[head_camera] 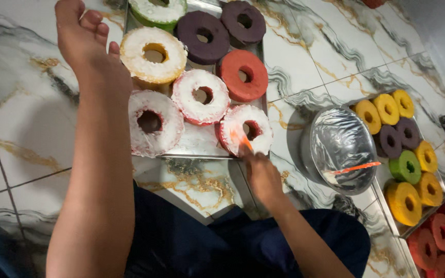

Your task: The person uses an orange spatula to scoop white frosting from a metal bowl and spreads it onto the tops of colorful donuts arranged on a metal tray. The person handles the donuts one by one, applying frosting to red and purple donuts.

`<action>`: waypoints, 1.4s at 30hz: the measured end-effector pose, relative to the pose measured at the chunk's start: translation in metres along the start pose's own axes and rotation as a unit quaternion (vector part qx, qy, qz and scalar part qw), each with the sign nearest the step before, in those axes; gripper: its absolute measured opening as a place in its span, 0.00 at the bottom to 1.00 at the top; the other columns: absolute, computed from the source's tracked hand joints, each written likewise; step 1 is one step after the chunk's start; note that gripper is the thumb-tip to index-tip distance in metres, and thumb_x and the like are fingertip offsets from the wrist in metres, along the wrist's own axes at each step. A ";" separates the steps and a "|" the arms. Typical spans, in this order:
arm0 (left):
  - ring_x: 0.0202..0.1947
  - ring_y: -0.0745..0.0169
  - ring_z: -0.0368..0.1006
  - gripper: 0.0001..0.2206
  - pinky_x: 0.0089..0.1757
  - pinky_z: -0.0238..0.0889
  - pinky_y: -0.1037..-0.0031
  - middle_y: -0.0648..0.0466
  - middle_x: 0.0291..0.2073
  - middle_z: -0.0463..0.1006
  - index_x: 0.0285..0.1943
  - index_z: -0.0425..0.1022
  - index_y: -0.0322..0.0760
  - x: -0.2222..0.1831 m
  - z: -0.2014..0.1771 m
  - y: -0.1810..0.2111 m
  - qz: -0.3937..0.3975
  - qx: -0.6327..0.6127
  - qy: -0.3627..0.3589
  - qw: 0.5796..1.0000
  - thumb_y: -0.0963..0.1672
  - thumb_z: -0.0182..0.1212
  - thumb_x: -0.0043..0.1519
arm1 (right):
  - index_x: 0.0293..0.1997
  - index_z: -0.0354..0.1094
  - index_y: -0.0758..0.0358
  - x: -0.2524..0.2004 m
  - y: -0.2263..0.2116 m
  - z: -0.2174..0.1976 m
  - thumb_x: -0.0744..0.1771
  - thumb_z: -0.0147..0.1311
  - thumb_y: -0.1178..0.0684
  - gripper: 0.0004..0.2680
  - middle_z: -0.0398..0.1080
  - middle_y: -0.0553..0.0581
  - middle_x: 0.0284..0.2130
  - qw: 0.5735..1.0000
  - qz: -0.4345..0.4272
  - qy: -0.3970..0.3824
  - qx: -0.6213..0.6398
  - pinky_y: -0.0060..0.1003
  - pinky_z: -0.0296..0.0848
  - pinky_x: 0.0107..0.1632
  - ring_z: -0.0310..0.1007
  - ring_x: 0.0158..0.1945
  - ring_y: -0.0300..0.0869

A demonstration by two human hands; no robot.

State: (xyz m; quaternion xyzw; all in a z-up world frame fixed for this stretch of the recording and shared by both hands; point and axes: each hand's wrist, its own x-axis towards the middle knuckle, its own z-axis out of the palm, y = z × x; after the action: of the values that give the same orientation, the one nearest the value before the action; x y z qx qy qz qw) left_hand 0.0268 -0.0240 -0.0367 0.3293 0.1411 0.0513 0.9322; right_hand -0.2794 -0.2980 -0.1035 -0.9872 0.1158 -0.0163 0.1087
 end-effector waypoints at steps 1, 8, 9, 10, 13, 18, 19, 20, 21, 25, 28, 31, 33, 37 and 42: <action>0.34 0.70 0.64 0.12 0.42 0.54 0.68 0.64 0.30 0.72 0.41 0.70 0.48 0.001 0.000 0.002 -0.002 0.001 0.007 1.000 0.50 0.65 0.53 | 0.63 0.69 0.51 -0.012 -0.002 -0.002 0.69 0.48 0.56 0.15 0.72 0.66 0.33 1.000 0.006 -0.012 -0.016 0.57 0.73 0.37 0.75 0.33 0.62; 0.37 0.69 0.64 0.14 0.44 0.55 0.67 0.63 0.31 0.71 0.43 0.69 0.48 -0.005 0.002 0.002 -0.011 0.001 -0.006 1.000 0.52 0.64 0.54 | 0.68 0.63 0.43 -0.064 0.032 -0.060 0.66 0.46 0.57 0.21 0.74 0.61 0.38 0.979 0.091 -0.081 -0.161 0.55 0.75 0.36 0.77 0.31 0.60; 0.37 0.69 0.64 0.15 0.44 0.55 0.68 0.64 0.31 0.71 0.43 0.69 0.48 -0.006 0.002 0.001 -0.008 0.004 -0.009 1.000 0.52 0.65 0.54 | 0.70 0.62 0.42 -0.063 0.036 -0.065 0.66 0.46 0.57 0.22 0.74 0.62 0.37 0.973 0.115 -0.087 -0.180 0.55 0.75 0.36 0.77 0.32 0.60; 0.37 0.70 0.63 0.15 0.44 0.55 0.68 0.64 0.31 0.70 0.43 0.70 0.49 -0.008 0.003 -0.002 -0.005 0.007 -0.012 1.000 0.53 0.65 0.54 | 0.69 0.62 0.45 -0.060 0.039 -0.068 0.67 0.47 0.56 0.20 0.74 0.63 0.38 0.979 0.104 -0.054 -0.169 0.56 0.74 0.36 0.77 0.32 0.61; 0.37 0.71 0.64 0.14 0.44 0.54 0.69 0.64 0.31 0.71 0.43 0.71 0.49 -0.011 0.005 -0.003 -0.008 0.017 -0.010 1.000 0.52 0.65 0.54 | 0.68 0.63 0.50 -0.037 0.041 -0.067 0.68 0.49 0.55 0.18 0.74 0.67 0.40 0.991 0.058 0.051 -0.110 0.57 0.73 0.36 0.76 0.32 0.63; 0.36 0.70 0.64 0.13 0.44 0.56 0.69 0.64 0.31 0.72 0.40 0.69 0.49 -0.013 0.004 0.001 -0.009 0.029 -0.006 1.000 0.51 0.64 0.53 | 0.67 0.64 0.48 0.018 0.040 -0.023 0.67 0.52 0.56 0.19 0.72 0.68 0.37 0.995 0.029 0.081 -0.049 0.57 0.73 0.36 0.75 0.33 0.64; 0.36 0.70 0.64 0.13 0.44 0.56 0.69 0.64 0.31 0.72 0.41 0.69 0.49 -0.015 0.001 0.003 -0.008 0.036 -0.006 0.999 0.51 0.64 0.53 | 0.67 0.64 0.50 0.015 0.044 -0.014 0.67 0.51 0.57 0.18 0.72 0.68 0.36 0.995 0.053 0.068 -0.040 0.57 0.72 0.36 0.74 0.34 0.64; 0.36 0.71 0.64 0.13 0.44 0.56 0.69 0.65 0.31 0.72 0.41 0.70 0.49 -0.014 0.001 0.005 -0.005 0.040 -0.006 0.999 0.51 0.64 0.53 | 0.66 0.64 0.52 0.014 0.047 -0.006 0.67 0.51 0.58 0.18 0.71 0.69 0.35 0.995 0.075 0.056 -0.031 0.58 0.71 0.36 0.74 0.35 0.65; 0.35 0.71 0.64 0.13 0.43 0.55 0.69 0.65 0.31 0.72 0.40 0.69 0.50 -0.011 0.002 0.007 -0.007 0.034 -0.009 0.999 0.51 0.64 0.52 | 0.66 0.65 0.54 0.008 0.049 0.002 0.68 0.50 0.58 0.17 0.71 0.69 0.34 0.994 0.097 0.045 -0.022 0.58 0.71 0.36 0.74 0.36 0.65; 0.36 0.71 0.64 0.13 0.44 0.55 0.70 0.65 0.31 0.71 0.40 0.69 0.50 -0.008 -0.001 0.002 -0.005 0.013 -0.016 1.000 0.52 0.63 0.53 | 0.64 0.63 0.64 -0.040 0.028 0.045 0.64 0.47 0.63 0.19 0.72 0.69 0.34 0.988 0.151 0.025 0.010 0.56 0.71 0.40 0.74 0.39 0.62; 0.36 0.70 0.64 0.14 0.43 0.55 0.69 0.64 0.31 0.70 0.39 0.66 0.50 -0.006 0.002 -0.005 -0.017 0.027 -0.041 0.999 0.52 0.65 0.55 | 0.64 0.63 0.65 -0.076 -0.016 0.066 0.63 0.47 0.66 0.20 0.72 0.70 0.38 0.986 0.103 0.066 0.112 0.54 0.72 0.43 0.73 0.43 0.64; 0.35 0.71 0.64 0.15 0.43 0.55 0.69 0.64 0.31 0.70 0.41 0.67 0.50 -0.007 0.005 -0.017 -0.037 0.048 -0.042 0.997 0.54 0.65 0.55 | 0.69 0.61 0.63 -0.084 -0.032 0.052 0.63 0.48 0.66 0.24 0.71 0.71 0.37 0.982 0.016 0.084 0.167 0.52 0.72 0.44 0.72 0.42 0.63; 0.36 0.72 0.65 0.15 0.43 0.55 0.70 0.65 0.31 0.70 0.43 0.69 0.49 -0.009 -0.003 -0.015 -0.022 0.066 -0.031 0.997 0.54 0.65 0.56 | 0.71 0.59 0.61 -0.073 -0.020 0.035 0.65 0.48 0.64 0.23 0.71 0.70 0.36 0.979 0.087 0.109 0.149 0.53 0.71 0.42 0.73 0.40 0.63; 0.37 0.72 0.67 0.14 0.42 0.58 0.71 0.63 0.34 0.73 0.48 0.70 0.47 -0.028 -0.013 -0.033 0.072 0.154 -0.063 0.983 0.53 0.60 0.62 | 0.71 0.59 0.60 -0.060 0.009 0.023 0.67 0.50 0.62 0.21 0.70 0.71 0.33 0.977 0.147 0.124 0.087 0.55 0.70 0.43 0.72 0.38 0.63; 0.41 0.63 0.70 0.08 0.45 0.64 0.69 0.52 0.38 0.75 0.48 0.71 0.34 -0.080 -0.021 -0.079 0.296 0.404 -0.362 0.787 0.45 0.53 0.71 | 0.65 0.66 0.58 -0.075 -0.013 0.052 0.65 0.51 0.62 0.19 0.72 0.69 0.34 0.981 0.057 0.079 0.165 0.54 0.71 0.44 0.73 0.40 0.62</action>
State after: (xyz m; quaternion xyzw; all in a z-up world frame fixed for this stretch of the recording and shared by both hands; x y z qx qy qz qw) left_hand -0.0552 -0.0881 -0.0837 0.6955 -0.3030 0.1405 0.6362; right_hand -0.3466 -0.2572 -0.1520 -0.9429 0.1758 -0.1074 0.2617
